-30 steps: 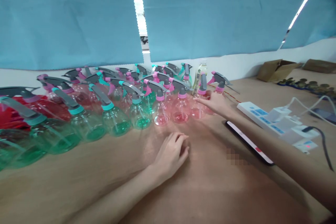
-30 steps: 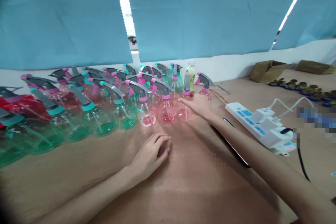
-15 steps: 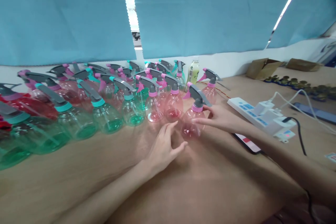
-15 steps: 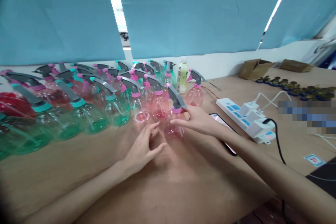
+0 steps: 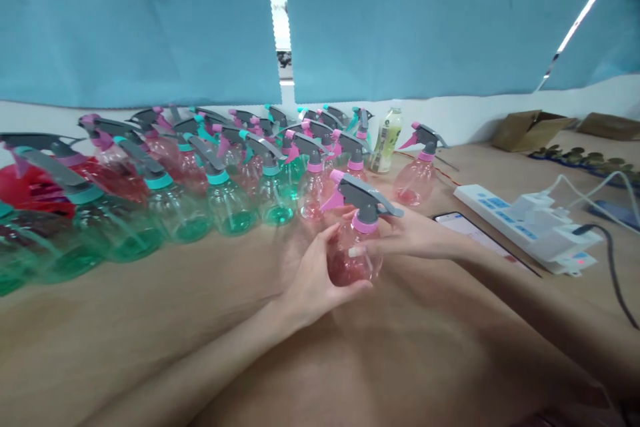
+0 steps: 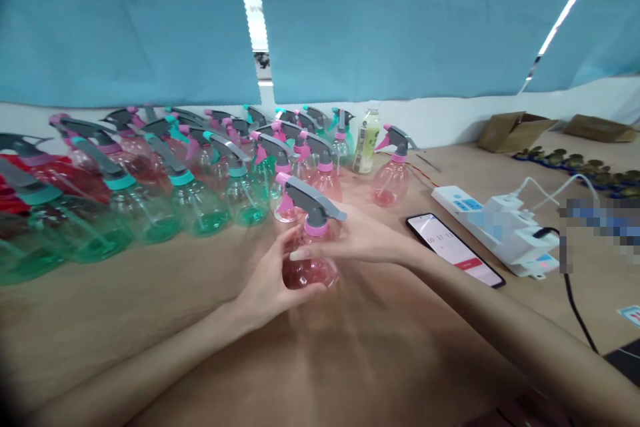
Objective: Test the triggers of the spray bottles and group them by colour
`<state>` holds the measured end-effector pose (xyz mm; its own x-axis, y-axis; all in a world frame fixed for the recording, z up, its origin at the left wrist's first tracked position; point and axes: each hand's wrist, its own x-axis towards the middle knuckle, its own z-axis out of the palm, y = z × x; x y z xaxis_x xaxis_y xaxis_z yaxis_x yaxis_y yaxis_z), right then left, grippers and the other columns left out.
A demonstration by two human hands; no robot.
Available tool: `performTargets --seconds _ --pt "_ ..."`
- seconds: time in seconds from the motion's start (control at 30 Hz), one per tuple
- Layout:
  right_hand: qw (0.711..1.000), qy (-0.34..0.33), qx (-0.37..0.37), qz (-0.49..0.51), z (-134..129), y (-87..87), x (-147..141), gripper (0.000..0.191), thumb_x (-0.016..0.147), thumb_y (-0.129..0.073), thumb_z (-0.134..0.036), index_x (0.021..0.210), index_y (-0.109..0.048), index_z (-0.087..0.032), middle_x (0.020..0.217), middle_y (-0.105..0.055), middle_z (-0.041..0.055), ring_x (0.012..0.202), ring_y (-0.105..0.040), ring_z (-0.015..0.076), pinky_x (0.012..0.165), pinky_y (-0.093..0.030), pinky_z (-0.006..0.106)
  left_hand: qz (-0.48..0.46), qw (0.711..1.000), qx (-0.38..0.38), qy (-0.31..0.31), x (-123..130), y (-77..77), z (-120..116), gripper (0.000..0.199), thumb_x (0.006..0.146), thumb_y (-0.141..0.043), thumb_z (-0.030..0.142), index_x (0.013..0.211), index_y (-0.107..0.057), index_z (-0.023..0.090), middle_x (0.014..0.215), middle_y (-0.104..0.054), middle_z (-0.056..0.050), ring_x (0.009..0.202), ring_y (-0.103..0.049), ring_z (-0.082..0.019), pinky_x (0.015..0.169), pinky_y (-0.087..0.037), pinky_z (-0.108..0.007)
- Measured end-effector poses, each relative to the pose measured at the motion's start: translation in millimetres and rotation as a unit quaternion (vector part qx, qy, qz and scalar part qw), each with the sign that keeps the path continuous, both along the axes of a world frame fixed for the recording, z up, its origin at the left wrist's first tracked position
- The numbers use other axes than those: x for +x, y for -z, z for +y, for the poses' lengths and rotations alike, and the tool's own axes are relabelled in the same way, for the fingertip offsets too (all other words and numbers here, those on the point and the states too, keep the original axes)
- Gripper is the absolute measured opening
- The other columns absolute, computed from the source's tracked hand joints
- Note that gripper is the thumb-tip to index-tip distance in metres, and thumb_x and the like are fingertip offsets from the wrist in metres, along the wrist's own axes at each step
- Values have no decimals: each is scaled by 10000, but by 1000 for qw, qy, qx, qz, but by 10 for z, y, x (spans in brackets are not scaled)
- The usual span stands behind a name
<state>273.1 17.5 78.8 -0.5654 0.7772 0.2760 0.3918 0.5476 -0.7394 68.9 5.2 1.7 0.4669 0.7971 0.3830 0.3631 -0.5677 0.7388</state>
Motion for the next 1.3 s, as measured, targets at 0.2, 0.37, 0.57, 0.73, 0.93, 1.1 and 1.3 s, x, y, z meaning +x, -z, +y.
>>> performTargets --seconds 0.2,0.37,0.57,0.73,0.93,1.1,1.3 --pt "997 38 3 65 -49 -95 -396 431 747 -739 -355 1145 -589 -289 919 -633 -2 682 -559 142 570 -500 280 14 1000 -10 1 -222 -17 -111 833 692 -811 436 1368 -360 253 1336 -532 -124 1252 -498 -363 1010 -428 -570" --pt "985 13 -43 169 -35 -23 -666 354 751 -720 -350 1068 -605 -243 930 -641 -2 731 -582 142 640 -512 289 18 1000 -25 -1 -348 -16 -166 852 691 -814 447 1385 -367 235 1338 -538 -134 1251 -503 -354 1023 -426 -539" --pt "970 -29 -80 226 1 66 -740 287 771 -668 -302 1047 -609 -250 1095 -648 12 818 -634 161 731 -546 323 55 998 13 2 -487 -11 -192 858 750 -762 489 1446 -312 266 1381 -512 -129 1287 -470 -340 1049 -388 -535" --pt "983 30 -30 181 24 68 -667 183 764 -625 -290 942 -596 -259 848 -623 -6 701 -577 156 646 -510 311 139 989 50 -20 -585 14 -214 751 821 -676 529 1435 -331 268 1389 -506 -117 1279 -475 -320 1035 -399 -515" --pt "983 109 27 143 63 100 -513 117 726 -586 -325 833 -572 -280 739 -563 1 672 -518 184 614 -462 342 240 964 89 -67 -774 59 -172 454 920 -553 444 1309 -485 220 1367 -522 -112 1278 -465 -288 1040 -393 -476" --pt "980 146 34 134 39 90 -513 137 739 -626 -392 797 -575 -279 712 -563 4 700 -550 206 624 -471 367 268 955 101 -81 -808 69 -158 362 935 -529 381 1239 -537 184 1311 -552 -124 1221 -500 -283 1013 -414 -460" --pt "987 113 -2 117 -7 41 -568 170 739 -647 -427 771 -593 -269 738 -636 16 782 -632 239 719 -533 426 279 951 108 -84 -771 61 -176 335 938 -512 349 1227 -541 182 1305 -552 -131 1203 -510 -288 1003 -420 -466"
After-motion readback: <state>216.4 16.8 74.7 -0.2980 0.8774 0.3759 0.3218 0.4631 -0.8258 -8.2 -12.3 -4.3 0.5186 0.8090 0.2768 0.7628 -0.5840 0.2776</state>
